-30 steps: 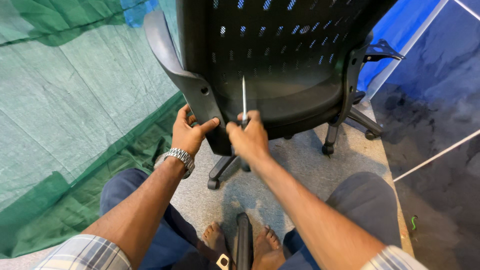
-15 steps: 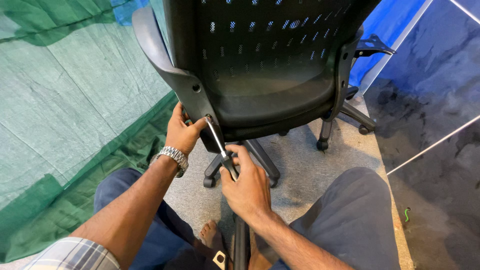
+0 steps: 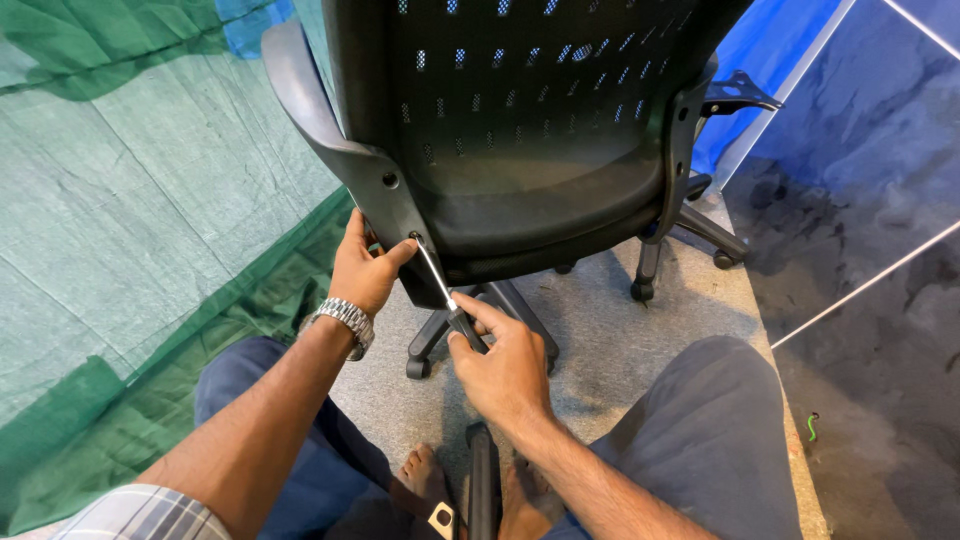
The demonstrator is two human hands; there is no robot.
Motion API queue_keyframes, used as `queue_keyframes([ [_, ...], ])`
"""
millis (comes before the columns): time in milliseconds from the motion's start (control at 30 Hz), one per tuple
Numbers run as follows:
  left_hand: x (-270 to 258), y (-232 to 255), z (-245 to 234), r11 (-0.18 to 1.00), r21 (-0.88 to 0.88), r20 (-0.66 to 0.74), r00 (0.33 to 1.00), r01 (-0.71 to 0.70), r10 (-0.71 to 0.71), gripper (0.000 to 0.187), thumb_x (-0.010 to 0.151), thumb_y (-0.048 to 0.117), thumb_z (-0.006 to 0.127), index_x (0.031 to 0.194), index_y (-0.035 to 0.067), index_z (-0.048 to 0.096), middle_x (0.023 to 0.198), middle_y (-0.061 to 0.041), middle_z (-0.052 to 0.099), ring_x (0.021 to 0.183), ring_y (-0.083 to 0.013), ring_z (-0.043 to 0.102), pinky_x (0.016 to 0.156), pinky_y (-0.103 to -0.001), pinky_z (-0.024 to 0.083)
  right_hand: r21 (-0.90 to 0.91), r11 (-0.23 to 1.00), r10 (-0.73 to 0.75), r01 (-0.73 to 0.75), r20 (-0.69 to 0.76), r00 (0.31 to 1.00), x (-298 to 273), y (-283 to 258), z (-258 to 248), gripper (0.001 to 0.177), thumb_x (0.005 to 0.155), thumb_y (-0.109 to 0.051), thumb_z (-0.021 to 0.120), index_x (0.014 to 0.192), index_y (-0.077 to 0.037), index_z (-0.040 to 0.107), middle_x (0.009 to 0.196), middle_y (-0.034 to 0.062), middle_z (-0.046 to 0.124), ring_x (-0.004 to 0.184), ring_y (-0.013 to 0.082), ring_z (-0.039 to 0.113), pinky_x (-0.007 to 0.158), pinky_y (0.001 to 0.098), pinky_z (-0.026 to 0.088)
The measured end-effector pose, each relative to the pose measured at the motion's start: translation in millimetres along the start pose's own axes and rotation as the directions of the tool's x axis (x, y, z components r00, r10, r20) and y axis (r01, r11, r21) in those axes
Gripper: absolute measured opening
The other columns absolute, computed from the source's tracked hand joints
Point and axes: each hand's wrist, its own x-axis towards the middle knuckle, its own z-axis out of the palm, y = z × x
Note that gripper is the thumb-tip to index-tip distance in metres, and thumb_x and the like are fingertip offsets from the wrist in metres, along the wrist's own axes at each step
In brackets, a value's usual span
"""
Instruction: The person uses a screwdriver to tighten screws on the underside of an office chair, securing the armrests to the seat. The person works on both sides of the chair, adjusting the chair's position to access different screws.
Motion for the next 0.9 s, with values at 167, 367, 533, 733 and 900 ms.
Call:
queue_keyframes([
  [167, -5.0, 2.7, 4.4, 0.999, -0.025, -0.013, 0.999, -0.034, 0.034, 0.063, 0.084, 0.004, 0.074, 0.142, 0.008, 0.049, 0.111, -0.011, 0.072, 0.098, -0.0164, 0.072, 0.087, -0.03, 0.057, -0.015, 1.0, 0.006, -0.006, 0.0, 1.0, 2.8, -1.8, -1.8, 0.049, 0.085, -0.012, 0.068, 0.133, -0.024, 0.069, 0.079, -0.0005, 0.069, 0.048, 0.0052, 0.054, 0.043, 0.0258, 0.042],
  [367, -14.2, 13.7, 10.2, 0.941, -0.125, -0.19, 0.923, 0.314, -0.333, 0.072, 0.075, 0.006, 0.079, 0.141, 0.007, 0.049, 0.115, -0.012, 0.074, 0.092, -0.0181, 0.069, 0.078, -0.034, 0.052, -0.061, 0.997, 0.056, -0.055, 0.007, 0.998, 9.2, -6.6, -4.7, 0.051, 0.084, -0.014, 0.071, 0.132, -0.028, 0.07, 0.082, 0.0015, 0.077, 0.052, 0.0071, 0.059, 0.053, 0.0267, 0.048],
  [533, -15.5, 11.4, 12.2, 0.926, -0.17, -0.268, 0.889, 0.337, -0.373, 0.066, 0.076, 0.007, 0.084, 0.129, 0.008, 0.045, 0.114, -0.007, 0.067, 0.094, -0.0149, 0.066, 0.079, -0.034, 0.053, -0.045, 0.998, 0.035, -0.035, 0.0, 0.999, 12.8, -12.2, -6.0, 0.049, 0.083, -0.015, 0.072, 0.131, -0.027, 0.07, 0.085, -0.0014, 0.075, 0.056, 0.0068, 0.064, 0.056, 0.0288, 0.052],
  [733, -11.8, 2.9, 12.7, 0.933, -0.183, -0.272, 0.896, 0.31, -0.351, 0.047, 0.082, 0.007, 0.083, 0.12, 0.002, 0.055, 0.11, -0.015, 0.066, 0.089, -0.0221, 0.062, 0.069, -0.034, 0.051, -0.074, 0.993, 0.091, -0.088, 0.029, 0.995, 17.0, -18.6, -9.4, 0.052, 0.085, -0.014, 0.072, 0.136, -0.025, 0.067, 0.083, 0.0039, 0.076, 0.06, 0.0105, 0.067, 0.054, 0.0266, 0.052],
  [900, -5.4, 5.8, 9.9, 0.935, -0.192, -0.281, 0.896, 0.3, -0.345, 0.07, 0.078, 0.001, 0.08, 0.136, 0.014, 0.044, 0.116, -0.01, 0.066, 0.093, -0.0183, 0.069, 0.069, -0.032, 0.06, 0.073, 0.986, 0.148, -0.15, 0.028, 0.989, 27.0, -21.0, -8.4, 0.04, 0.08, -0.011, 0.077, 0.117, -0.004, 0.065, 0.088, 0.0075, 0.076, 0.065, 0.0134, 0.072, 0.05, 0.0277, 0.057],
])
